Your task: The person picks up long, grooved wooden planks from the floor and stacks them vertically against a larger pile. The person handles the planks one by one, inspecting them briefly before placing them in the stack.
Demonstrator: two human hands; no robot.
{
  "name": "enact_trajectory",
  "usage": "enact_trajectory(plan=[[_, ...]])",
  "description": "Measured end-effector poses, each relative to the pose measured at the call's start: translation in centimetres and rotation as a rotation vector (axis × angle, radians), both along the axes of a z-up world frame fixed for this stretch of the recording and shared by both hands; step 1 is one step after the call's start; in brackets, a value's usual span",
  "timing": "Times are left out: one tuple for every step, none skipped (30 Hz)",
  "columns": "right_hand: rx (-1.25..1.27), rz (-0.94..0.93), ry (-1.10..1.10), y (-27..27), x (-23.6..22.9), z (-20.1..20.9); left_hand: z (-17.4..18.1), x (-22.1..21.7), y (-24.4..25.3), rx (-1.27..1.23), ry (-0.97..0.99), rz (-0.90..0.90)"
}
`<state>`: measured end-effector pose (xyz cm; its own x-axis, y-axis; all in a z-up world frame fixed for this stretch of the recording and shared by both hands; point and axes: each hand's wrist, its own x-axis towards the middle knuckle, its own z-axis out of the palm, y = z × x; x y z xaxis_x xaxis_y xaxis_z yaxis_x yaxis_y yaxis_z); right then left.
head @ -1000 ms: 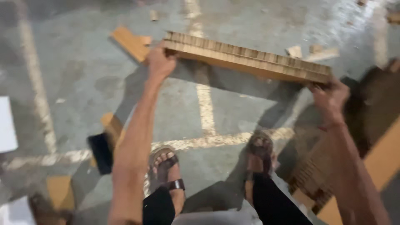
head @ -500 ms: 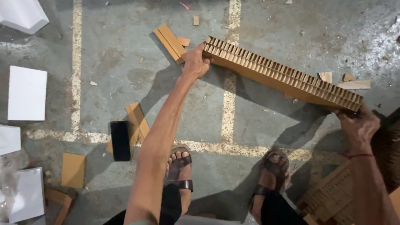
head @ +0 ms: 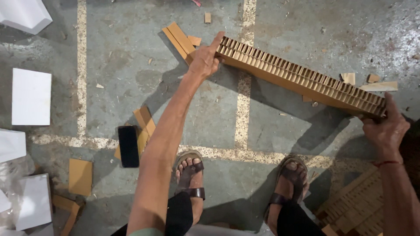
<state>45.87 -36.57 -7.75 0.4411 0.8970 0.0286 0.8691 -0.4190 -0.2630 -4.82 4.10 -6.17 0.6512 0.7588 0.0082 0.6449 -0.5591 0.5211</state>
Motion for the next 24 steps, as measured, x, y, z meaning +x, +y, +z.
enact_trajectory(plan=[[0.002, -0.012, 0.017, 0.0, 0.0, 0.1, -0.1, -0.1, 0.0, -0.006, -0.028, -0.006], [0.002, -0.024, 0.035, 0.2, -0.2, 0.1, -0.2, -0.2, 0.1, -0.014, -0.055, -0.011], [0.003, -0.036, 0.053, 0.4, -0.4, 0.3, -0.2, -0.3, 0.1, -0.021, -0.082, -0.017], [-0.012, -0.056, 0.041, 0.6, -0.5, 0.5, -0.2, -0.3, 0.1, -0.021, -0.071, -0.010], [-0.026, -0.076, 0.030, 0.8, -0.7, 0.8, -0.1, -0.2, 0.0, -0.021, -0.059, -0.002], [-0.042, -0.096, 0.019, 0.9, -0.9, 1.1, -0.1, -0.1, -0.1, -0.023, -0.046, 0.006], [-0.047, -0.095, 0.001, 0.9, -1.0, 1.2, 0.0, 0.0, -0.2, -0.045, -0.065, 0.006], [-0.051, -0.093, -0.016, 1.0, -1.1, 1.3, 0.1, 0.0, -0.2, -0.066, -0.084, 0.005], [-0.055, -0.091, -0.033, 1.0, -1.2, 1.3, 0.2, 0.1, -0.2, -0.087, -0.103, 0.005], [-0.050, -0.088, -0.041, 1.0, -1.2, 1.2, 0.2, 0.1, -0.2, -0.094, -0.087, 0.015], [-0.046, -0.084, -0.049, 1.0, -1.2, 1.1, 0.2, 0.2, -0.2, -0.101, -0.071, 0.025], [-0.042, -0.081, -0.057, 0.9, -1.1, 1.0, 0.2, 0.2, -0.2, -0.109, -0.056, 0.035], [-0.033, -0.096, -0.031, 0.9, -1.0, 0.9, 0.1, 0.2, -0.2, -0.093, -0.059, 0.027], [-0.023, -0.111, -0.004, 0.8, -1.0, 0.7, -0.1, 0.1, -0.2, -0.076, -0.062, 0.020], [-0.014, -0.126, 0.022, 0.7, -0.9, 0.6, -0.3, 0.0, -0.2, -0.060, -0.065, 0.012], [-0.024, -0.120, 0.015, 0.7, -0.9, 0.6, -0.5, 0.0, -0.1, -0.076, -0.050, 0.020], [-0.035, -0.114, 0.008, 0.8, -0.9, 0.7, -0.8, 0.0, 0.0, -0.091, -0.035, 0.028], [-0.045, -0.107, 0.001, 0.8, -1.0, 0.8, -1.1, 0.1, 0.1, -0.107, -0.020, 0.036], [-0.037, -0.096, -0.010, 0.9, -1.2, 1.0, -1.4, 0.2, 0.2, -0.117, -0.022, 0.032], [-0.027, -0.086, -0.021, 1.2, -1.3, 1.2, -1.6, 0.3, 0.5, -0.125, -0.024, 0.029], [-0.018, -0.075, -0.033, 1.4, -1.5, 1.6, -1.7, 0.5, 0.8, -0.133, -0.027, 0.025], [-0.011, -0.077, -0.010, 1.6, -1.8, 2.0, -1.8, 0.5, 1.0, -0.131, 0.027, 0.025], [-0.004, -0.078, 0.014, 1.7, -2.0, 2.4, -1.8, 0.6, 1.2, -0.129, 0.080, 0.025], [0.003, -0.081, 0.036, 1.8, -2.2, 2.9, -1.8, 0.6, 1.3, -0.127, 0.133, 0.023]])
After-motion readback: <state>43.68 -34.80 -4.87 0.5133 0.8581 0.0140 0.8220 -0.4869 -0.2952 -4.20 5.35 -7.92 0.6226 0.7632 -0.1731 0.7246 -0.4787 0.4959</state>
